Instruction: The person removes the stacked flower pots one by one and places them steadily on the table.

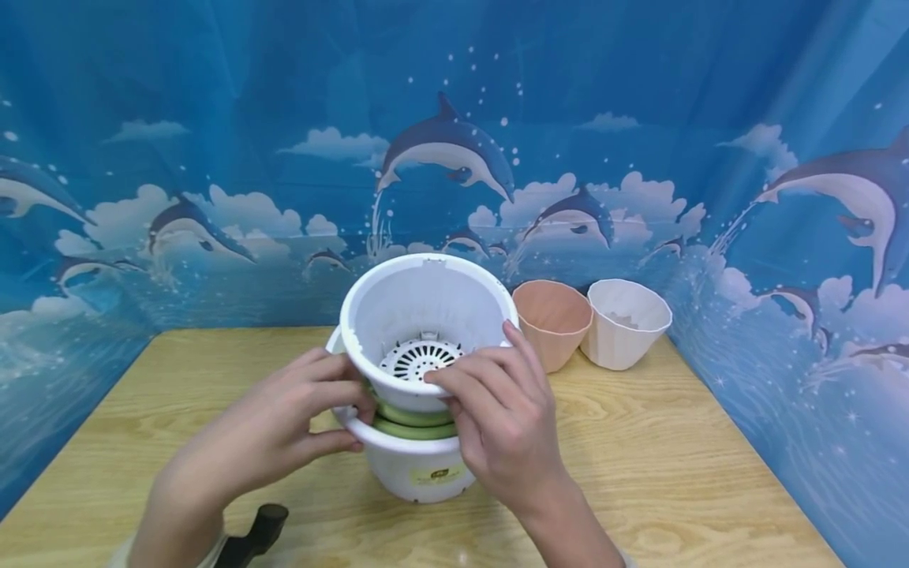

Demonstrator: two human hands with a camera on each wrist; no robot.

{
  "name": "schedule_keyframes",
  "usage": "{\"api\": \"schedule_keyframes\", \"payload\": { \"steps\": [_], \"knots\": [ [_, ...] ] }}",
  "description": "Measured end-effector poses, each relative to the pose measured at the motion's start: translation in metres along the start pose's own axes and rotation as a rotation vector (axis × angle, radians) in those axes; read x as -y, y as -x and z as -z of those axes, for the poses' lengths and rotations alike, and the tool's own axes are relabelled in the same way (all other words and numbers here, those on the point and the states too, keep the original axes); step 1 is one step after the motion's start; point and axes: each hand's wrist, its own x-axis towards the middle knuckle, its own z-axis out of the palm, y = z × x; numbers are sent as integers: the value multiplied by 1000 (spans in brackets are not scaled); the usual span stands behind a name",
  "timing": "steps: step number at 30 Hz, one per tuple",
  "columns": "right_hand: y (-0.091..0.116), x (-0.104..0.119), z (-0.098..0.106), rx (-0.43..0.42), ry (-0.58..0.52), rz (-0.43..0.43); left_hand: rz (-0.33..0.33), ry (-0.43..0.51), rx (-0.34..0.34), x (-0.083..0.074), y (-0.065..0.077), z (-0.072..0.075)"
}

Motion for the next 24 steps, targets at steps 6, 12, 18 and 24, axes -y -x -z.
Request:
{"api": "schedule_keyframes", "payload": {
  "steps": [6, 12, 18, 24],
  "knots": [
    [-1, -1, -2, -59, 13, 45, -6, 0, 5, 0, -1, 0],
    [-3, 0, -2, -123, 20, 70, -11, 0, 6, 0, -1, 1],
    [-3, 1, 1, -156, 16, 54, -4, 2, 12, 1, -1, 1],
    [-3, 0, 3, -214, 2, 64, 3, 11, 17, 0, -1, 1]
  ]
}}
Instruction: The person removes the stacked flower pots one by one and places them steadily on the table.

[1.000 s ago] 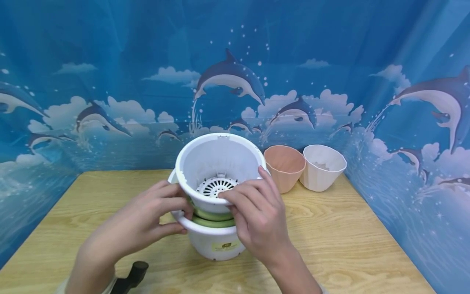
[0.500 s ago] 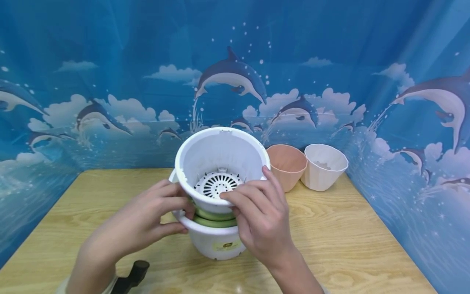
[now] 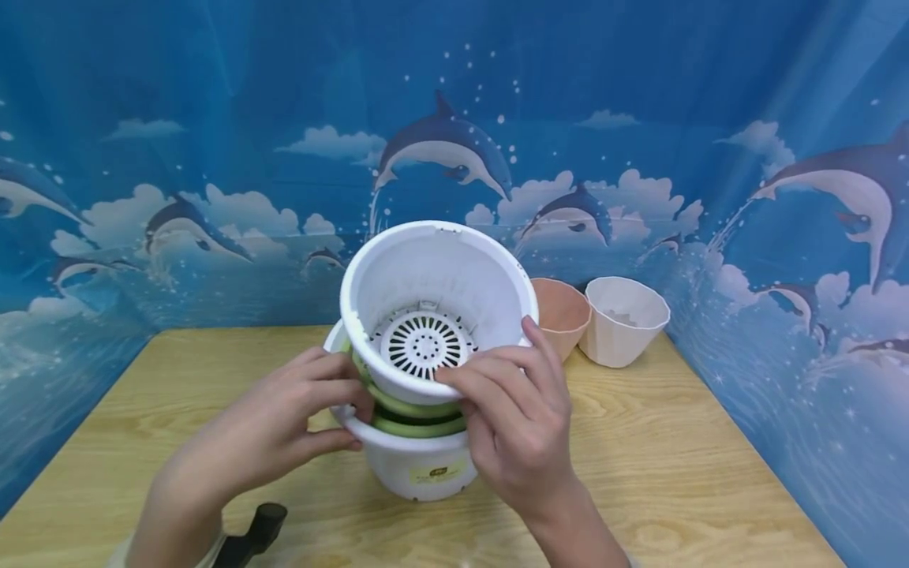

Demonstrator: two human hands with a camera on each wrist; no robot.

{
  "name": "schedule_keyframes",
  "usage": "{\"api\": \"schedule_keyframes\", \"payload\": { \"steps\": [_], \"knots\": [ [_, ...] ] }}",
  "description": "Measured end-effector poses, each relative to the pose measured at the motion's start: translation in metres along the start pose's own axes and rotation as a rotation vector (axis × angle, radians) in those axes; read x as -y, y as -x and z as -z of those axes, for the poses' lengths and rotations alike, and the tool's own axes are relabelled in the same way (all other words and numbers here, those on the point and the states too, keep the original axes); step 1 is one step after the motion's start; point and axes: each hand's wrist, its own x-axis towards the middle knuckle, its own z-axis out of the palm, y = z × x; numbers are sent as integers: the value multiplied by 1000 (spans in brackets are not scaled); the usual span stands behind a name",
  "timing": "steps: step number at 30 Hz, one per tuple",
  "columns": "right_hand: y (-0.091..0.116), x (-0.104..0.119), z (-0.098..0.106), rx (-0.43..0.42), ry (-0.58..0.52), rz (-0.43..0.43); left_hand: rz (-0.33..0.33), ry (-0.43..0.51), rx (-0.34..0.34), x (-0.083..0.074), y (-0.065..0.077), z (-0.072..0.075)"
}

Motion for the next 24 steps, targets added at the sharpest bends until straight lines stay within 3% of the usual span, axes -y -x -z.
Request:
{"api": "schedule_keyframes", "payload": {
  "steps": [10, 24],
  "knots": [
    [-4, -1, 1, -130, -29, -8, -4, 6, 15, 1, 0, 0],
    [-7, -8, 4, -299, 25, -34, -9, -2, 11, 1, 0, 0]
  ]
}}
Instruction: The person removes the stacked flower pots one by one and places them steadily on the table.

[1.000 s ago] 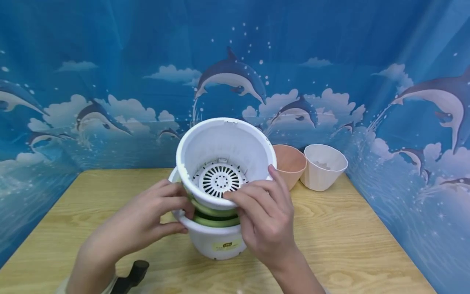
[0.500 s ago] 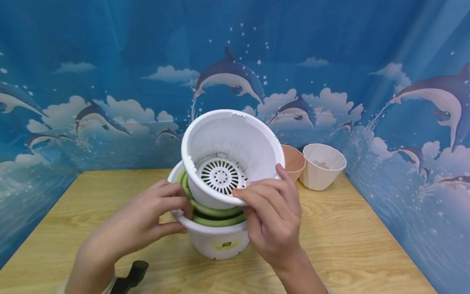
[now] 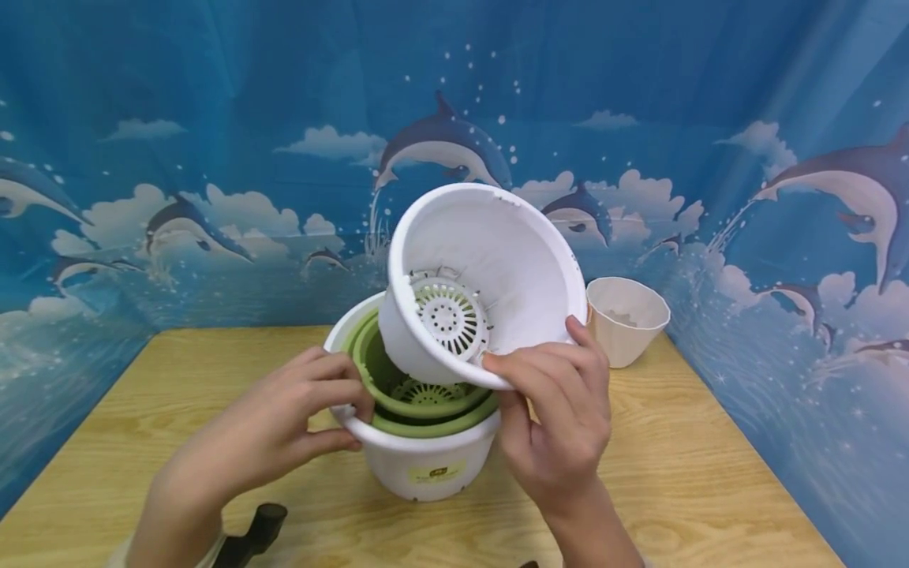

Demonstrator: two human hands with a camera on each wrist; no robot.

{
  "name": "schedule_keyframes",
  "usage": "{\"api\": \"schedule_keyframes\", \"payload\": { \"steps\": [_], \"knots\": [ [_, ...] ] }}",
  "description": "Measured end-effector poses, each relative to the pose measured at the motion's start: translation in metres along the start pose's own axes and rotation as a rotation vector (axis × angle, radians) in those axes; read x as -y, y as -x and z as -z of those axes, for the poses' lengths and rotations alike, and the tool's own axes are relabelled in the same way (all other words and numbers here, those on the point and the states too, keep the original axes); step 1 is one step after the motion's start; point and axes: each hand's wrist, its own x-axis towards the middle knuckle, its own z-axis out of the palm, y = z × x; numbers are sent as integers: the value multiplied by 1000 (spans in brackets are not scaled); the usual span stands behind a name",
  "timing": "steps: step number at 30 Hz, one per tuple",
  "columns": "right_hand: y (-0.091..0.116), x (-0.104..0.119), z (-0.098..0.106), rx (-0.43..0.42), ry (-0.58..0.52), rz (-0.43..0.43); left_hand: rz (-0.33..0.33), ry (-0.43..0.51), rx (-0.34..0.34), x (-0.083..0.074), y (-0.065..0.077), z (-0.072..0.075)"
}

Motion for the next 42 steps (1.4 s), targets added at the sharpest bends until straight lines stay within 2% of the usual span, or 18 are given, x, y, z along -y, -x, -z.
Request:
{"api": "schedule_keyframes", "payload": {
  "steps": [16, 24, 42],
  "knots": [
    [-4, -11, 4, -132, 66, -68, 1, -7, 0, 0, 0, -1],
    [-5, -18, 7, -194, 143, -99, -9, -9, -6, 0, 0, -2],
    [-1, -35, 10, -213, 198, -122, 9, -24, 7, -5, 5, 0]
  ]
}}
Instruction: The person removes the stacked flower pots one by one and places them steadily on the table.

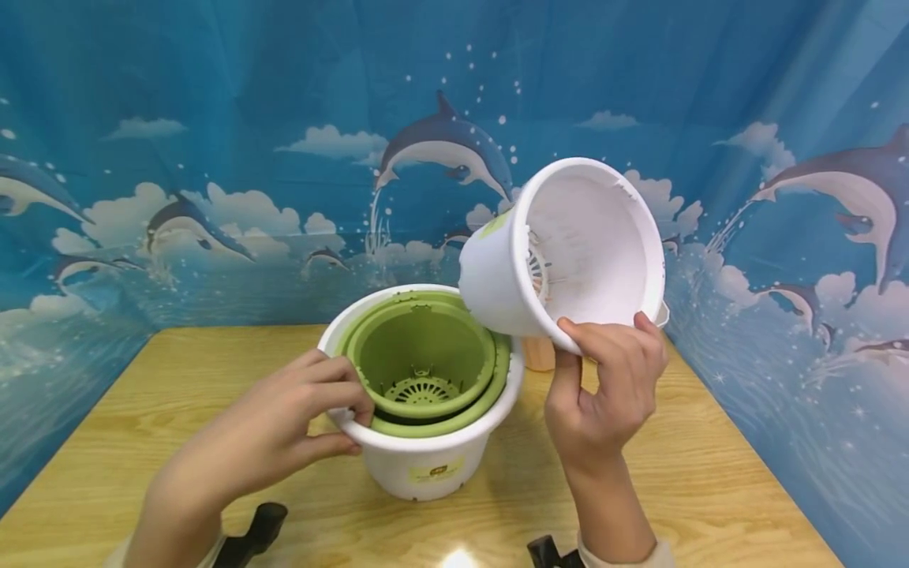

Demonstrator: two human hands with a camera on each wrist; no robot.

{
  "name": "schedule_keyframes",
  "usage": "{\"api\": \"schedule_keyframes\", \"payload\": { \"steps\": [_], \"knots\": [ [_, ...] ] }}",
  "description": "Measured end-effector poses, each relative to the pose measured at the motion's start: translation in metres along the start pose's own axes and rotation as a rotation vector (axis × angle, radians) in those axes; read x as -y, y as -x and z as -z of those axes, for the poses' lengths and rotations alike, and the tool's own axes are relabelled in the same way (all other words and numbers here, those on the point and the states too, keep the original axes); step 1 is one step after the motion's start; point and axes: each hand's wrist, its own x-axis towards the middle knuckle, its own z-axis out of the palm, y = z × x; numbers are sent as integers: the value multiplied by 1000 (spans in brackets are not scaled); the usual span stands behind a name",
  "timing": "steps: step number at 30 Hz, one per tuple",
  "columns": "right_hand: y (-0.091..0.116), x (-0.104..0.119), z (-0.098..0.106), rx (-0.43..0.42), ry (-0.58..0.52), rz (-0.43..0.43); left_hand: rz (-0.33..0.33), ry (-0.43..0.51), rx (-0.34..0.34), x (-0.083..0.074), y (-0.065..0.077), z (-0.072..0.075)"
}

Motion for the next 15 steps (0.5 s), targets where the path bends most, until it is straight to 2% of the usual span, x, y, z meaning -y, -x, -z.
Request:
{"api": "schedule_keyframes", "payload": {
  "steps": [15],
  "knots": [
    [0, -12, -2, 14, 65, -15, -5, 0, 33, -4, 5, 7]
  ]
}}
